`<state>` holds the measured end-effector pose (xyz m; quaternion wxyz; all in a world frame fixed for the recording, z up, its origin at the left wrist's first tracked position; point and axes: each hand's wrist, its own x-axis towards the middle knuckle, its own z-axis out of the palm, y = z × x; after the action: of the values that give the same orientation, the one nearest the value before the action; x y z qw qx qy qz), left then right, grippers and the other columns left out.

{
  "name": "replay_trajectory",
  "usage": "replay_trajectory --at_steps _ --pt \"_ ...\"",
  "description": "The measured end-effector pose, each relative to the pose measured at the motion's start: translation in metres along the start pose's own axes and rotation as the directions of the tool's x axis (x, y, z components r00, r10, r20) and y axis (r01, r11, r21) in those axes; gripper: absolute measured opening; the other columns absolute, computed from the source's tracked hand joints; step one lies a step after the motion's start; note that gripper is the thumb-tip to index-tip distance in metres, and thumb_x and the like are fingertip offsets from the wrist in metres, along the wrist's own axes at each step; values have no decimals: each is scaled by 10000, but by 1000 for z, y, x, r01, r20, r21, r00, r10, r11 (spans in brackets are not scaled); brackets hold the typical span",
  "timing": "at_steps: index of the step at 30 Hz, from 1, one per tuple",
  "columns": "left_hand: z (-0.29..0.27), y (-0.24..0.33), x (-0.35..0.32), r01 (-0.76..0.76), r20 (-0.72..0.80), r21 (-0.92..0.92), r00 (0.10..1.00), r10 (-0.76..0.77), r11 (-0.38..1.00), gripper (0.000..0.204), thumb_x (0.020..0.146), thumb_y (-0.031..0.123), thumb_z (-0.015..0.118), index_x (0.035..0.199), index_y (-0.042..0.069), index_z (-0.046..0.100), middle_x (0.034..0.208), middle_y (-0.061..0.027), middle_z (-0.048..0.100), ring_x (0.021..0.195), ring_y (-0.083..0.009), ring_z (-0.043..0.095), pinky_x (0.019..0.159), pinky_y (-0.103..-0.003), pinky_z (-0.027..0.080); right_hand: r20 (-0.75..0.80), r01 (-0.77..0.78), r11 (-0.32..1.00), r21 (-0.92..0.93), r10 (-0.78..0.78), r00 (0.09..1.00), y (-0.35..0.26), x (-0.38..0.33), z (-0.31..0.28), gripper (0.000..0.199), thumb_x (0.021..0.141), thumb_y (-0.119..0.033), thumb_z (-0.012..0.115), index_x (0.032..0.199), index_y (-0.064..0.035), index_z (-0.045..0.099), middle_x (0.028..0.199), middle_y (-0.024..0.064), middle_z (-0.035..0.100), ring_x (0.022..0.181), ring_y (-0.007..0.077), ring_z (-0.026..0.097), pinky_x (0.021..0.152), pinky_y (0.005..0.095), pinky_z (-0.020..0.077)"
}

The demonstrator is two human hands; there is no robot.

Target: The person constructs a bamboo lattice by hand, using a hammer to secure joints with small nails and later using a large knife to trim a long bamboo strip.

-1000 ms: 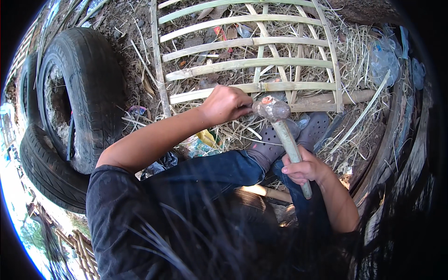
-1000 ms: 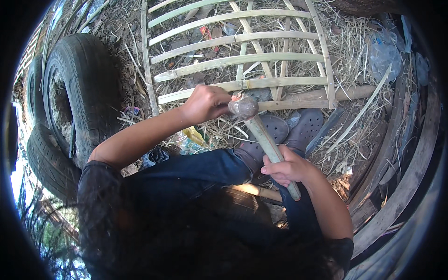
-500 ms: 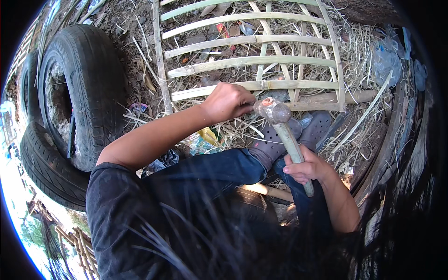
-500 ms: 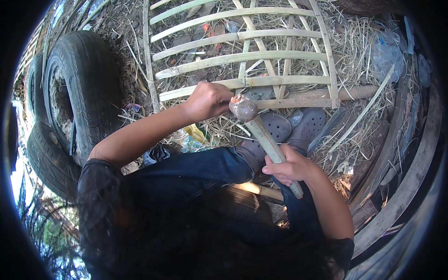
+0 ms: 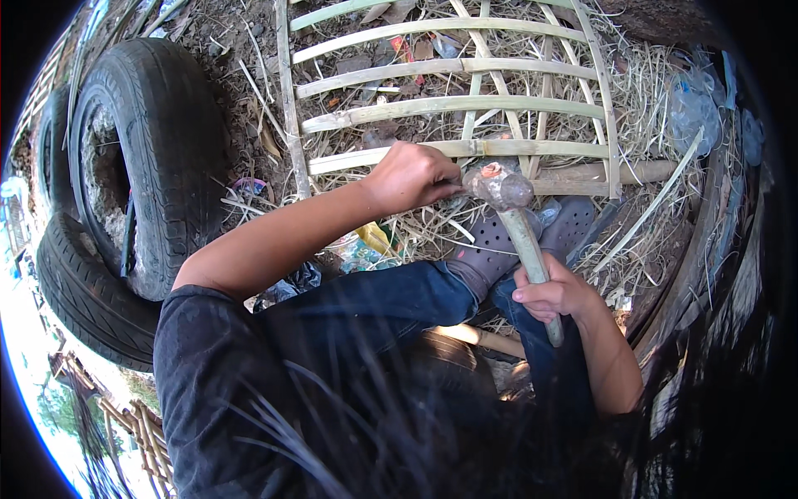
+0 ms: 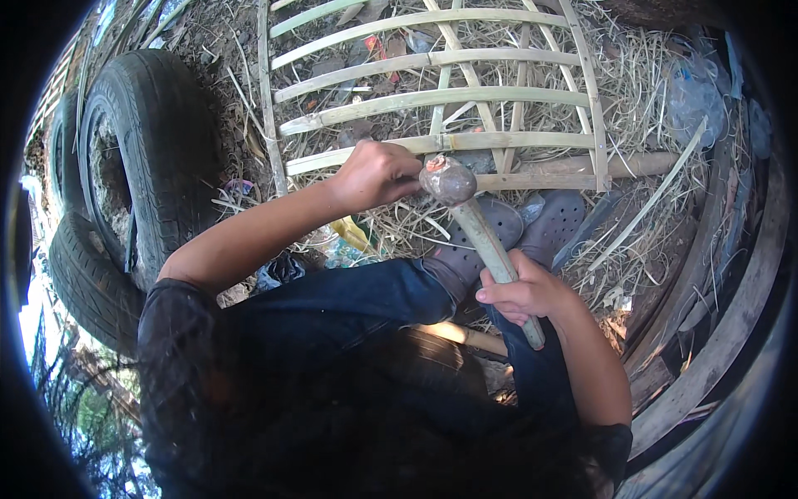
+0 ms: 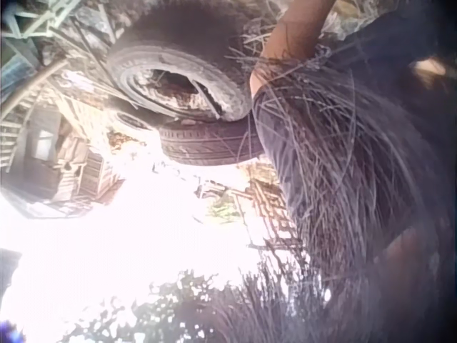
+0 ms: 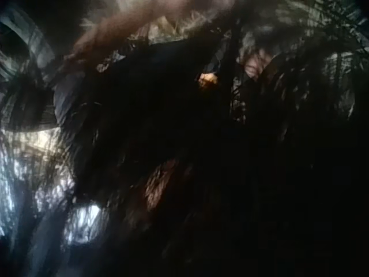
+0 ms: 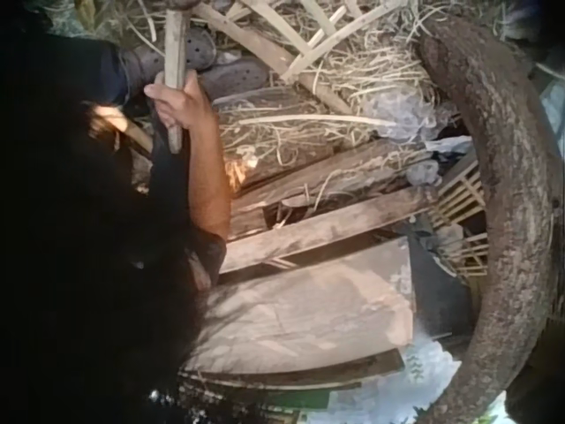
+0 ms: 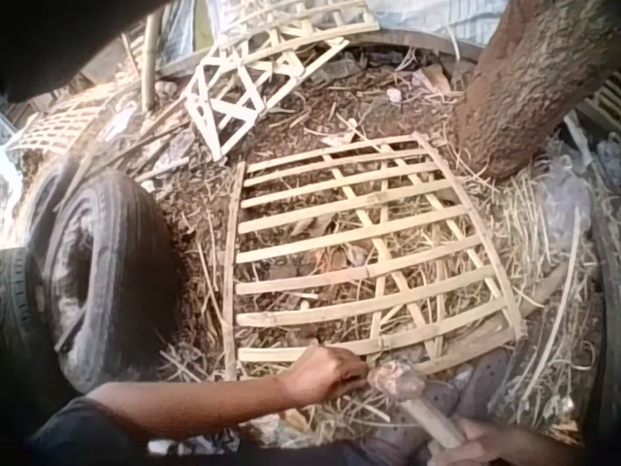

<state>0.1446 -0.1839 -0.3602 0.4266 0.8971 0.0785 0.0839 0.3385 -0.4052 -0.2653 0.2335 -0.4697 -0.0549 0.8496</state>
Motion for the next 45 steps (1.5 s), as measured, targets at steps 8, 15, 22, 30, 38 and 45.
replay_trajectory --at_steps 8,15,22,30,38,45 --pt "0 0 0 8 14 9 1000 -8 1000 158 745 197 745 817 80 668 720 -111 634 678 -317 627 574 -417 489 -2 11 1000 -12 -11 1000 -3 -1 0 264 843 -124 670 698 -38 467 461 -11 411 344 85 401 339 262 341" --pt "1 -2 -1 18 5 -19 1000 -18 1000 173 689 127 757 793 53 640 725 -116 624 689 -330 621 595 -411 492 33 53 999 -2 -53 998 -4 -5 5 264 833 -91 659 653 -32 474 467 11 431 347 90 398 337 265 328" --pt "4 -4 -2 16 -13 -75 1000 -17 997 180 666 91 752 783 44 625 724 -119 613 696 -335 617 615 -412 495 -3 13 996 -88 -13 1000 -1 -4 6 259 828 -102 666 671 -33 472 468 8 426 349 96 395 341 274 336" --pt "3 -5 -4 -28 -18 -38 999 28 999 206 679 118 761 814 53 620 739 -112 617 710 -332 621 614 -418 492 -6 33 999 -42 -33 999 9 3 -1 249 831 -107 673 702 -33 473 467 1 416 345 94 385 343 272 343" --pt "0 -5 -5 -19 14 -13 1000 19 1000 206 679 96 748 814 46 601 735 -111 601 699 -335 613 608 -424 486 15 18 1000 -15 -17 1000 3 3 2 258 837 -103 664 686 -47 462 459 -2 415 341 88 386 338 266 339" --pt "1 -4 -3 -34 7 -5 999 34 999 200 688 113 750 786 44 591 711 -112 583 692 -329 607 595 -425 481 23 23 999 46 -24 999 7 3 -5 270 840 -112 658 665 -47 463 449 -1 407 332 83 376 330 265 328"
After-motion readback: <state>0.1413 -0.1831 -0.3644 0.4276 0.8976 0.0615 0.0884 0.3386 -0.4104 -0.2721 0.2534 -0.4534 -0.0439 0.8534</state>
